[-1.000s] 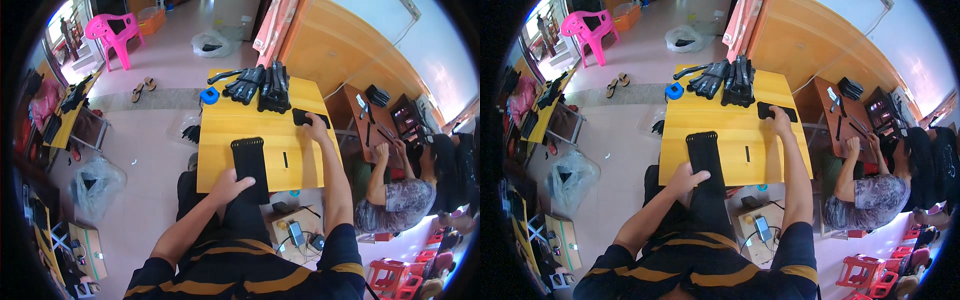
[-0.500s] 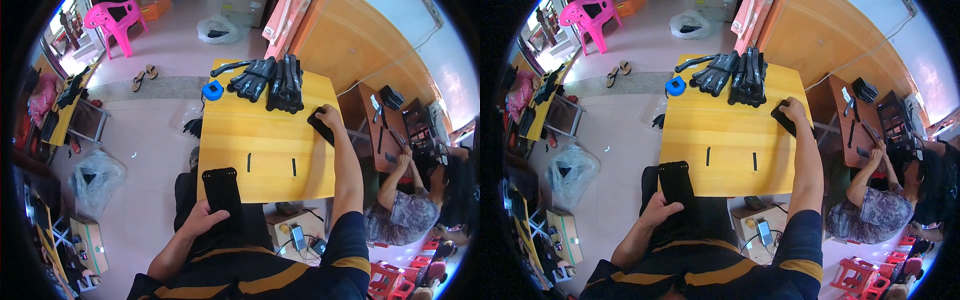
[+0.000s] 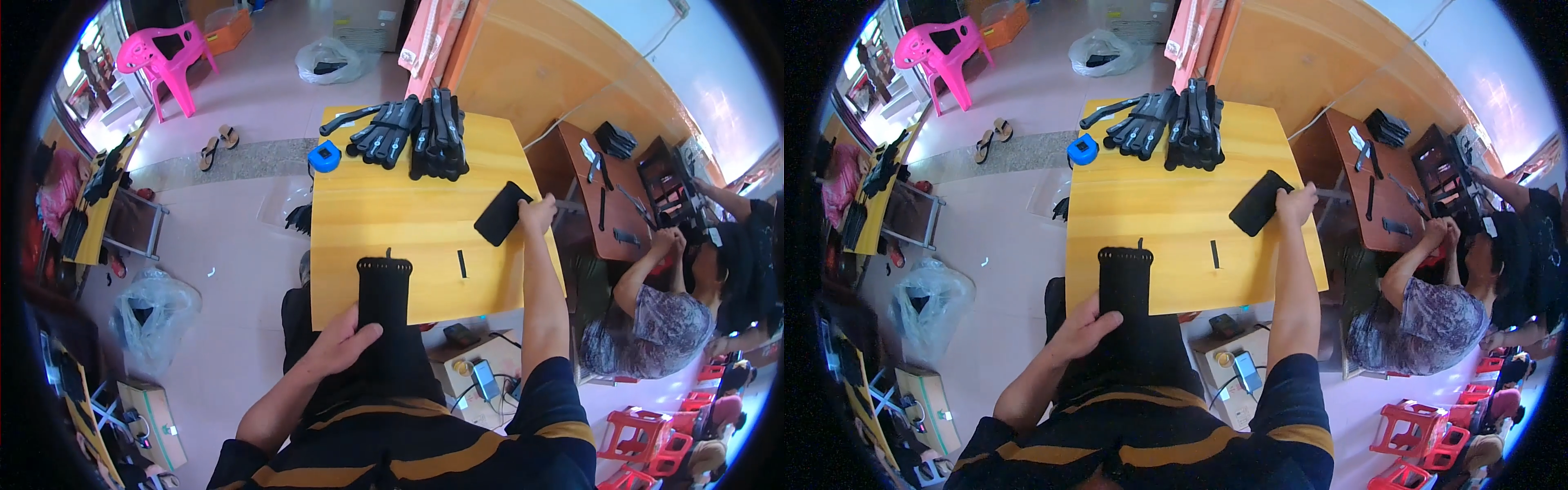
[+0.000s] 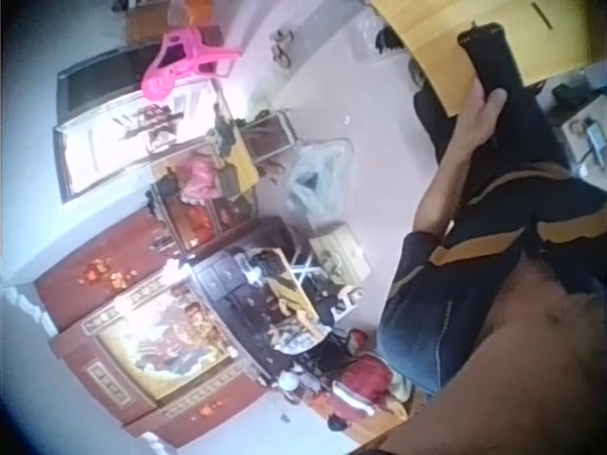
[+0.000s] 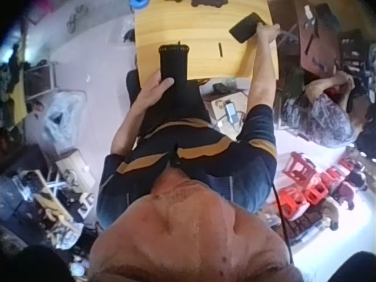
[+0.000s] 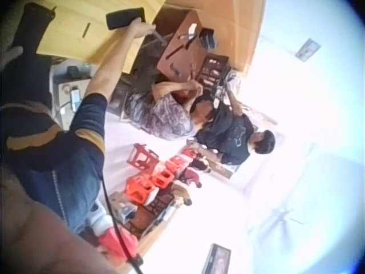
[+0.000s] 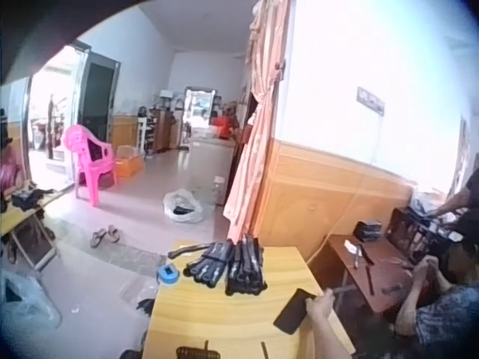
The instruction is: Assembling tactical or industrial straps by inserting plastic buckle components and organizing them on a workbench.
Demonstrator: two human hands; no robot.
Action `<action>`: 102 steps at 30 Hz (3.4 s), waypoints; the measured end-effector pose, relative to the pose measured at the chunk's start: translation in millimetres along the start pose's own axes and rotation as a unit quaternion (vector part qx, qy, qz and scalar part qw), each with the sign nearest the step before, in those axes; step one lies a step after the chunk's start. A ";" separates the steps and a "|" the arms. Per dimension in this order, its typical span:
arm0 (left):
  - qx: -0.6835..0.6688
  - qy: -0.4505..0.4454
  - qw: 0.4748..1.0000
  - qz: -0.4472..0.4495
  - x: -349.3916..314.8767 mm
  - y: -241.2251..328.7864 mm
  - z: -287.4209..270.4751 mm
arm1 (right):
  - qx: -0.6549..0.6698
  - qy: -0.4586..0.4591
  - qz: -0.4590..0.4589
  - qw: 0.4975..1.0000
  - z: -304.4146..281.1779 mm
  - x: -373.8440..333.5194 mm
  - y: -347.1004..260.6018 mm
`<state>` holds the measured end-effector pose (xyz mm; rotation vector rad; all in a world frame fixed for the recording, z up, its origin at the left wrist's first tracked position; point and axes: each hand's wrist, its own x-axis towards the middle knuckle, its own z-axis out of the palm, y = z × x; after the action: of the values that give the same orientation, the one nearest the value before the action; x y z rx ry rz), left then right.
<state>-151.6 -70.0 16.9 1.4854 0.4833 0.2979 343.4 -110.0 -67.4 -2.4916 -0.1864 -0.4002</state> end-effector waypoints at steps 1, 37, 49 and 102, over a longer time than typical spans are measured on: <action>0.002 0.000 1.000 -0.002 3.2 2.0 -2.7 | -0.005 -0.031 -0.059 0.998 -19.0 -14.3 -10.8; 0.548 0.030 0.775 0.312 31.9 78.4 16.0 | 0.607 -0.503 0.018 0.615 -189.7 -188.2 -28.3; 0.660 0.102 0.691 0.277 15.8 68.5 17.7 | 0.534 -0.430 -0.126 0.717 -202.4 -235.8 -49.1; -0.521 0.142 0.840 0.049 8.3 -35.7 19.9 | 0.688 -0.518 0.239 0.449 -137.6 -309.3 -28.4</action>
<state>-138.4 -86.1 -19.2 0.3884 0.3709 0.7341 11.7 -180.4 -46.2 -0.6686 -0.1437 1.1642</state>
